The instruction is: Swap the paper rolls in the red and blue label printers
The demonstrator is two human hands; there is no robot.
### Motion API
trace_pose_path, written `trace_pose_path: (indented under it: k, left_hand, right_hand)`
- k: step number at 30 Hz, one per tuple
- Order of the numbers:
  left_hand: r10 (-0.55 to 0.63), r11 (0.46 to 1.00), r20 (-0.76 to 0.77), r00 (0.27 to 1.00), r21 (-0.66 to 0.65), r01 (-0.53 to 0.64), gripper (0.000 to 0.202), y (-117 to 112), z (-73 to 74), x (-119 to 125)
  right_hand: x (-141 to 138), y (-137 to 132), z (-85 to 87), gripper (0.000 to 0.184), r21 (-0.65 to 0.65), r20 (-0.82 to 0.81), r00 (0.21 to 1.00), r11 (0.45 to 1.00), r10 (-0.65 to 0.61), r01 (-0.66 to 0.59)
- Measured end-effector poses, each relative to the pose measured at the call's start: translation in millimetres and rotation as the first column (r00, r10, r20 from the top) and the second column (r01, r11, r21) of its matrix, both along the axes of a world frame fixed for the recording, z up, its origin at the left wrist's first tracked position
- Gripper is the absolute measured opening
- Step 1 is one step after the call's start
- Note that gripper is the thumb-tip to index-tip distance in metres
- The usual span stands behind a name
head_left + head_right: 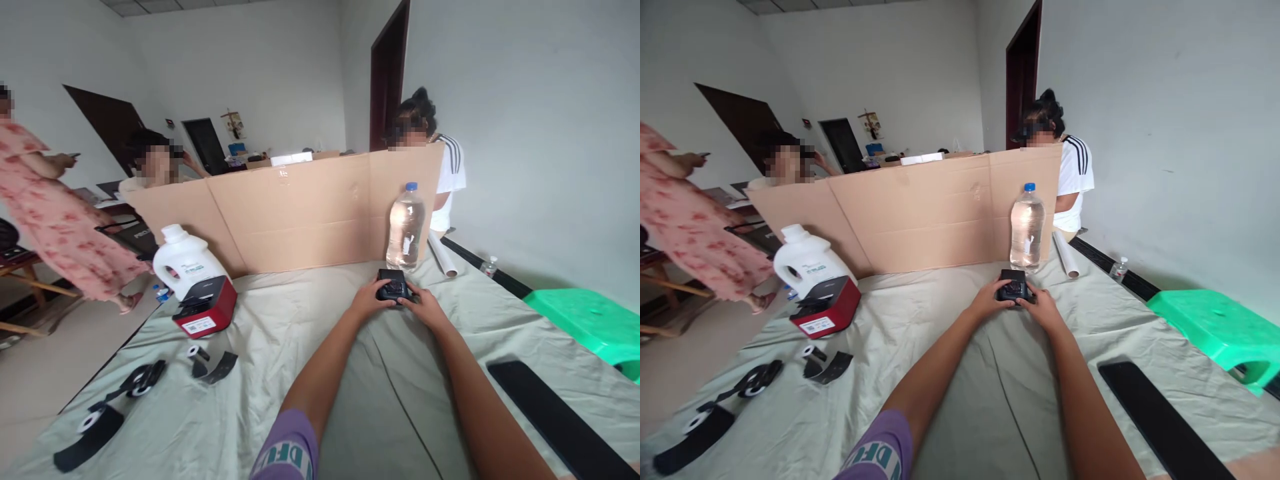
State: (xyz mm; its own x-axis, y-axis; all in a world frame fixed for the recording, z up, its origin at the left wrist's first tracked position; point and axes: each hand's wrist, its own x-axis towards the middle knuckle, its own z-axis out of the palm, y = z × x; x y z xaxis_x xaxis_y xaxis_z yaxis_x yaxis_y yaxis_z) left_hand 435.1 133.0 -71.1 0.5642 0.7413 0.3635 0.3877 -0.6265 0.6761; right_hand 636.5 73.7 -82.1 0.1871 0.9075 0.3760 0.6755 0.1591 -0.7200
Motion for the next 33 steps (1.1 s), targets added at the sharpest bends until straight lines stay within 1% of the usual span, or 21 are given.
trace_pose_path:
  k: [2, 3, 5, 7, 8, 10, 12, 13, 15, 17, 19, 20, 23, 25, 27, 28, 30, 31, 32, 33]
  left_hand:
    - [0.038, 0.999, -0.059, 0.998, -0.012, -0.039, 0.078, -12.1, 5.3, -9.6]
    - [0.067, 0.998, -0.082, 0.994, -0.01, -0.068, 0.081, -20.1, 8.0, -18.6]
    - [0.13, 0.991, -0.105, 0.986, 0.02, -0.129, 0.081, -39.8, 13.1, -47.3]
    - [0.183, 0.982, -0.094, 0.979, 0.074, -0.176, 0.075, -63.7, 17.5, -89.4]
    - [0.206, 0.975, -0.076, 0.976, 0.104, -0.198, 0.07, -76.8, 19.5, -114.1]
    - [0.271, 0.952, -0.005, 0.963, 0.153, -0.267, 0.062, -104.2, 23.4, -165.6]
    - [0.373, 0.906, 0.083, 0.924, 0.18, -0.382, 0.053, -131.0, 27.5, -213.5]
    - [0.427, 0.878, 0.116, 0.897, 0.185, -0.441, 0.049, -143.3, 29.6, -234.5]
    - [0.514, 0.821, 0.156, 0.843, 0.195, -0.537, 0.044, -163.4, 33.9, -270.3]
    - [0.578, 0.764, 0.202, 0.791, 0.206, -0.611, 0.04, -174.9, 38.0, -299.7]
    - [0.628, 0.694, 0.301, 0.717, 0.201, -0.692, 0.035, -177.4, 41.5, -326.1]
    - [0.651, 0.652, 0.362, 0.668, 0.185, -0.736, 0.032, -176.2, 42.6, -338.6]
    - [0.713, 0.51, 0.511, 0.48, 0.092, -0.855, 0.028, -169.0, 42.4, -372.9]
    - [0.753, 0.42, 0.555, 0.354, 0.01, -0.907, 0.028, -164.7, 38.8, -392.1]
    - [0.78, 0.349, 0.575, 0.247, -0.071, -0.934, 0.029, -159.7, 34.3, -408.9]
    - [0.789, 0.324, 0.58, 0.204, -0.11, -0.94, 0.03, -155.8, 32.5, -416.9]
    - [0.8, 0.302, 0.585, 0.136, -0.195, -0.933, 0.032, -143.3, 30.4, -432.5]
    - [0.804, 0.309, 0.584, 0.111, -0.25, -0.918, 0.035, -134.7, 30.1, -440.1]
    - [0.808, 0.329, 0.58, 0.099, -0.306, -0.893, 0.037, -124.8, 30.0, -447.4]
    - [0.812, 0.359, 0.574, 0.101, -0.356, -0.863, 0.039, -114.1, 29.8, -454.0]
  right_hand:
    - [-1.4, -4.3, 9.2, 0.06, -0.04, 0.02, 1.0, 0.999, 0.0, 0.001]
    - [-1.7, -6.4, 13.5, 0.059, -0.073, 0.036, 0.999, 0.997, -0.009, 0.012]
    - [-2.1, -9.4, 19.9, 0.058, -0.129, 0.083, 0.996, 0.991, -0.022, 0.033]
    - [-5.4, -10.6, 23.0, 0.061, -0.176, 0.153, 0.987, 0.982, -0.043, 0.07]
    - [-9.2, -10.7, 23.6, 0.067, -0.201, 0.196, 0.979, 0.974, -0.06, 0.1]
    - [-22.1, -10.3, 23.3, 0.084, -0.242, 0.282, 0.952, 0.951, -0.121, 0.193]
    - [-41.1, -9.9, 22.3, 0.1, -0.256, 0.333, 0.917, 0.915, -0.219, 0.312]
    - [-51.5, -9.6, 21.6, 0.104, -0.256, 0.341, 0.9, 0.894, -0.273, 0.368]
    - [-70.5, -8.4, 19.9, 0.105, -0.237, 0.329, 0.866, 0.854, -0.377, 0.462]
    - [-83.3, -5.3, 16.8, 0.101, -0.187, 0.308, 0.835, 0.831, -0.457, 0.524]
    - [-88.1, -0.3, 11.8, 0.096, -0.112, 0.29, 0.815, 0.828, -0.502, 0.55]
    - [-88.2, 2.4, 8.7, 0.095, -0.076, 0.289, 0.809, 0.83, -0.512, 0.553]
    - [-84.9, 6.8, 0.0, 0.094, -0.016, 0.311, 0.795, 0.833, -0.521, 0.553]
    - [-84.2, 3.8, -1.6, 0.095, -0.016, 0.325, 0.789, 0.831, -0.522, 0.556]
    - [-87.1, -3.7, 3.9, 0.101, -0.001, 0.313, 0.783, 0.825, -0.537, 0.566]
    - [-90.3, -8.4, 9.7, 0.106, 0.038, 0.295, 0.777, 0.82, -0.556, 0.572]
    - [-101.7, -17.1, 26.4, 0.114, 0.177, 0.245, 0.771, 0.809, -0.588, 0.561]
    - [-110.9, -20.3, 36.2, 0.113, 0.254, 0.227, 0.783, 0.811, -0.579, 0.527]
    - [-123.2, -22.3, 45.8, 0.108, 0.317, 0.221, 0.81, 0.826, -0.543, 0.467]
    - [-139.0, -22.7, 54.4, 0.1, 0.355, 0.227, 0.851, 0.853, -0.474, 0.381]
